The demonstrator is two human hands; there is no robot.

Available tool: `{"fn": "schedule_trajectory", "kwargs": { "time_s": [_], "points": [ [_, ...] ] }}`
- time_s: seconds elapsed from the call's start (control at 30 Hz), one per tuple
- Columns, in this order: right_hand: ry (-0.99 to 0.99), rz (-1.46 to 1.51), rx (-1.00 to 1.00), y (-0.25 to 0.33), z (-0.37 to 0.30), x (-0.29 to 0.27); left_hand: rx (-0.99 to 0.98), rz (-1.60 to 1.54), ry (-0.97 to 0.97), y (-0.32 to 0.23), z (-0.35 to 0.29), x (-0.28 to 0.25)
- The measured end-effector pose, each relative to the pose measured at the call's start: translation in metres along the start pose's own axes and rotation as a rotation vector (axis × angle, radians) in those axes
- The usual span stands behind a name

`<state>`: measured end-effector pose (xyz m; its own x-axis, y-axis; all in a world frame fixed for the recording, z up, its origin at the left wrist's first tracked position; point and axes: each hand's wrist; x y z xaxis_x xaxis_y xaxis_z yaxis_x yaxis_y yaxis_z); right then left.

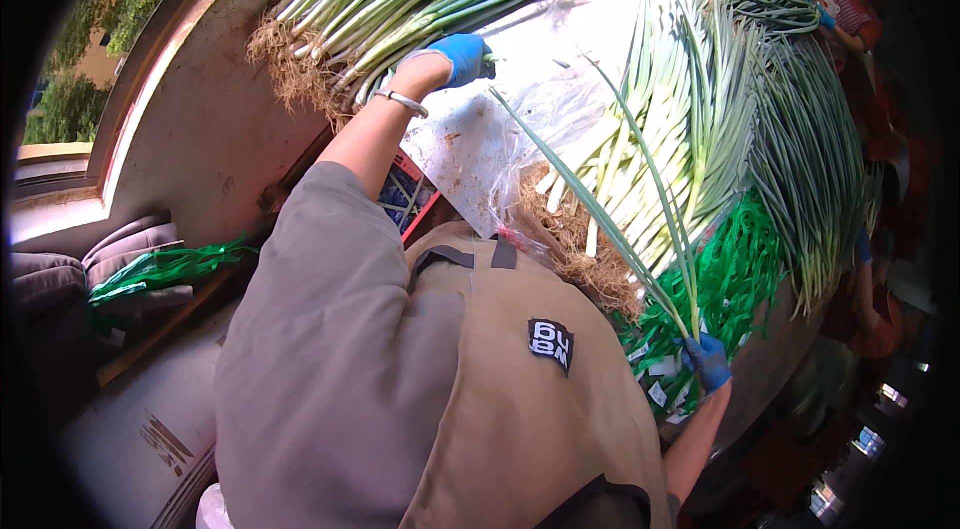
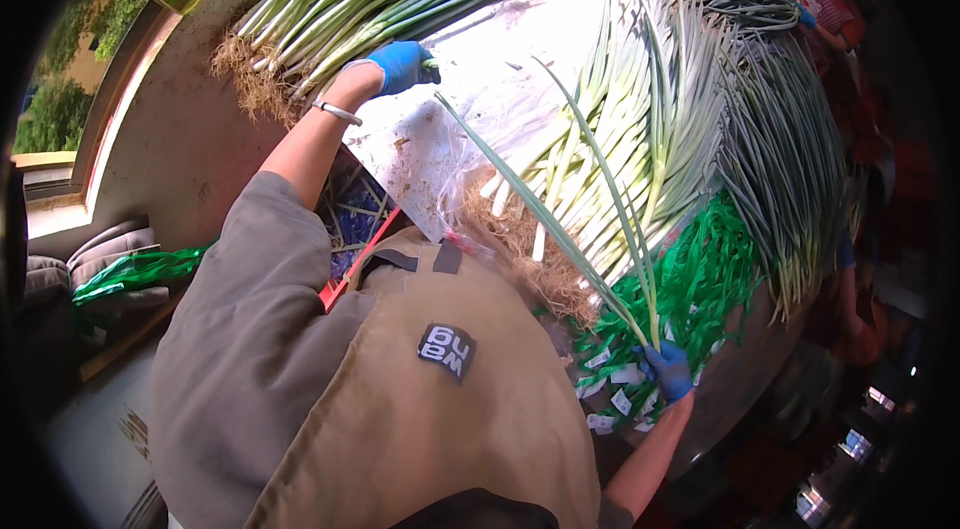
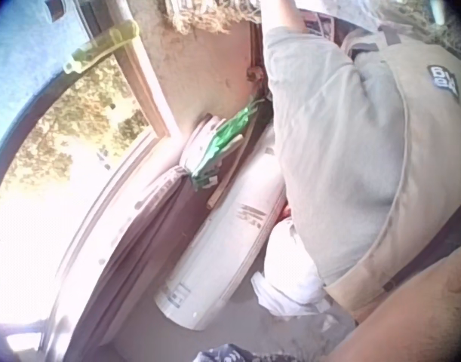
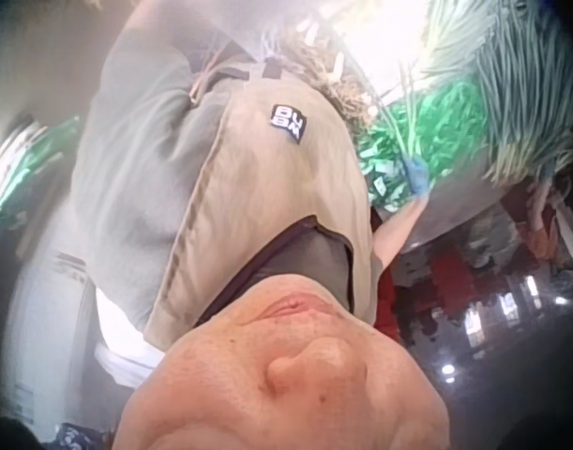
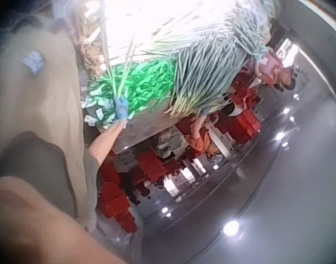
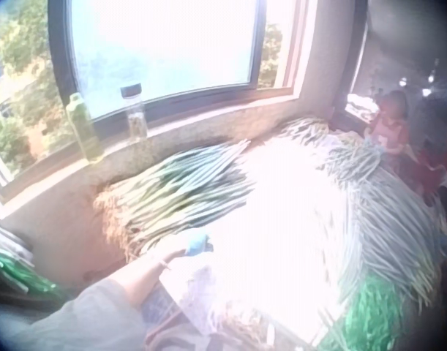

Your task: The person gathers and sorts green onions on a large table, handling them in bundles and occasionally placing them into a red plastic crate.

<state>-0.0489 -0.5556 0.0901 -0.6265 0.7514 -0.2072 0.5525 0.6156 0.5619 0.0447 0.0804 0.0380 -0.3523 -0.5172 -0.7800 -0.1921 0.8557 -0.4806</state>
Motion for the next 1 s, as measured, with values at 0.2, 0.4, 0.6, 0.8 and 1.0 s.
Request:
{"fn": "schedule_trajectory", "kwargs": {
  "time_s": [0.2,0.4,0.6,0.8,1.0],
  "points": [
    [-0.024,-0.014,0.017,0.013,-0.005,0.009,-0.002,-0.144,-0.044,0.007,-0.002,0.022],
    [-0.020,-0.004,0.004,0.012,-0.006,0.009,-0.106,-0.204,0.061,0.023,0.000,0.036],
    [-0.034,-0.006,0.008,0.013,-0.007,0.008,-0.152,-0.804,0.140,0.014,-0.006,0.039],
    [-0.026,-0.008,-0.002,0.015,-0.007,0.006,-0.189,-0.776,0.102,0.020,-0.002,0.044],
    [-0.023,-0.017,0.007,0.015,-0.005,0.005,-0.180,-0.836,0.123,0.014,-0.004,0.042]
  ]
}}
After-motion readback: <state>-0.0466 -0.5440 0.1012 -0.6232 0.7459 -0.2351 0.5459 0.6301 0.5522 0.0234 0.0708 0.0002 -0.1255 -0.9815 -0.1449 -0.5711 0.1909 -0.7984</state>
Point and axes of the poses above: each hand's wrist, its own z-axis towards the middle knuckle, its own x-axis out of the palm, y = z × x, and after that the axes turned 5 degrees about y, right-handed
